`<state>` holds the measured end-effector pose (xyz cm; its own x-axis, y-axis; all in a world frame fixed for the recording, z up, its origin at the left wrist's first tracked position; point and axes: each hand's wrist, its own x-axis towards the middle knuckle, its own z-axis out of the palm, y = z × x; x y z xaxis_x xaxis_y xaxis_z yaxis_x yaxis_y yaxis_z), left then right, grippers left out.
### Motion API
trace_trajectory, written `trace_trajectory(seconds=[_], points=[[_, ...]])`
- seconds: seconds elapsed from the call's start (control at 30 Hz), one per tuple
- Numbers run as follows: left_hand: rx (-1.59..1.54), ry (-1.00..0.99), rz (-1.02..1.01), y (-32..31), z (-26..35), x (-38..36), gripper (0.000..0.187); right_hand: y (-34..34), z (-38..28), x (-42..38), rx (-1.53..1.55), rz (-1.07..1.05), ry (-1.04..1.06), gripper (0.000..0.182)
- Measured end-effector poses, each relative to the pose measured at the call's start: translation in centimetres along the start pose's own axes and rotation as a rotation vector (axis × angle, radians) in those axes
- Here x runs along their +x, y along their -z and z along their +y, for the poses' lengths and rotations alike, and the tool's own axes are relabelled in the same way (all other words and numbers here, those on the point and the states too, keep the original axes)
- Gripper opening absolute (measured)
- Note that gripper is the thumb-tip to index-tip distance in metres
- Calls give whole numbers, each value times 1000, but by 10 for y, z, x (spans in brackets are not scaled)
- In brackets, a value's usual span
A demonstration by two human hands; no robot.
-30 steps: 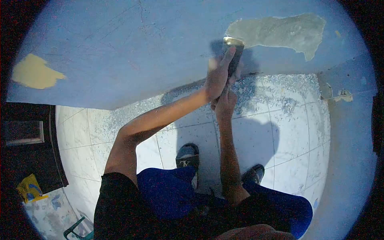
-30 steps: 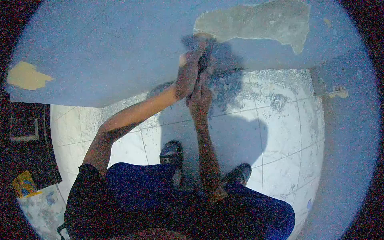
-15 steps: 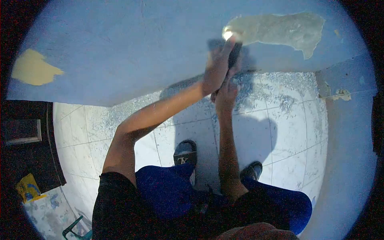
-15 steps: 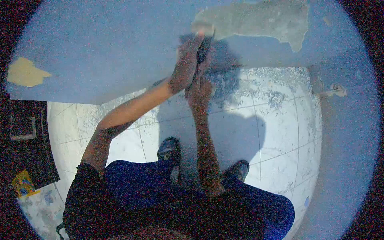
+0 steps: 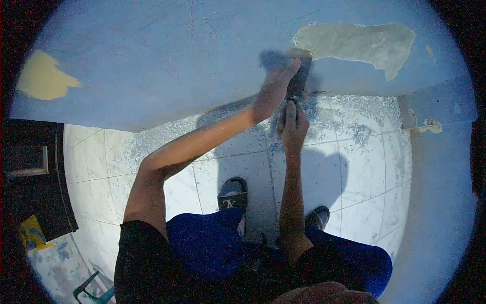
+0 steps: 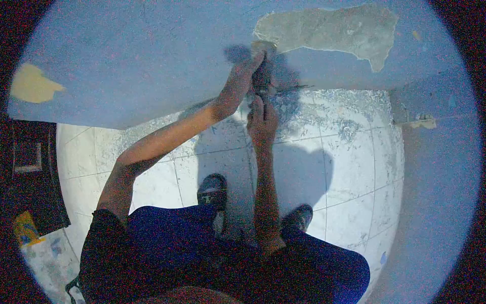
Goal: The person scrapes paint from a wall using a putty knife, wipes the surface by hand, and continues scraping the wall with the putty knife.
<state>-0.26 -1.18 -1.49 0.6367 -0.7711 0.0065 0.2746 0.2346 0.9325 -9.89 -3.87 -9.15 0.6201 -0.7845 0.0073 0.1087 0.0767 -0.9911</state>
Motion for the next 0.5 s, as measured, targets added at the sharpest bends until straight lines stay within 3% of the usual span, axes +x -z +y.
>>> trace_trajectory(seconds=[0.17,0.27,0.37,0.5], points=[[57,-23,-29,30,-36,-7,46,45,-19,33,-234,-104,124,35],[159,45,-17,49,-42,-17,42,75,-35,73,-512,-160,412,36],[392,46,-29,65,-48,-36,36,89,-84,91,-656,-358,248,33],[488,162,-95,83,-104,-48,33,104,-145,101,-907,-493,206,33]])
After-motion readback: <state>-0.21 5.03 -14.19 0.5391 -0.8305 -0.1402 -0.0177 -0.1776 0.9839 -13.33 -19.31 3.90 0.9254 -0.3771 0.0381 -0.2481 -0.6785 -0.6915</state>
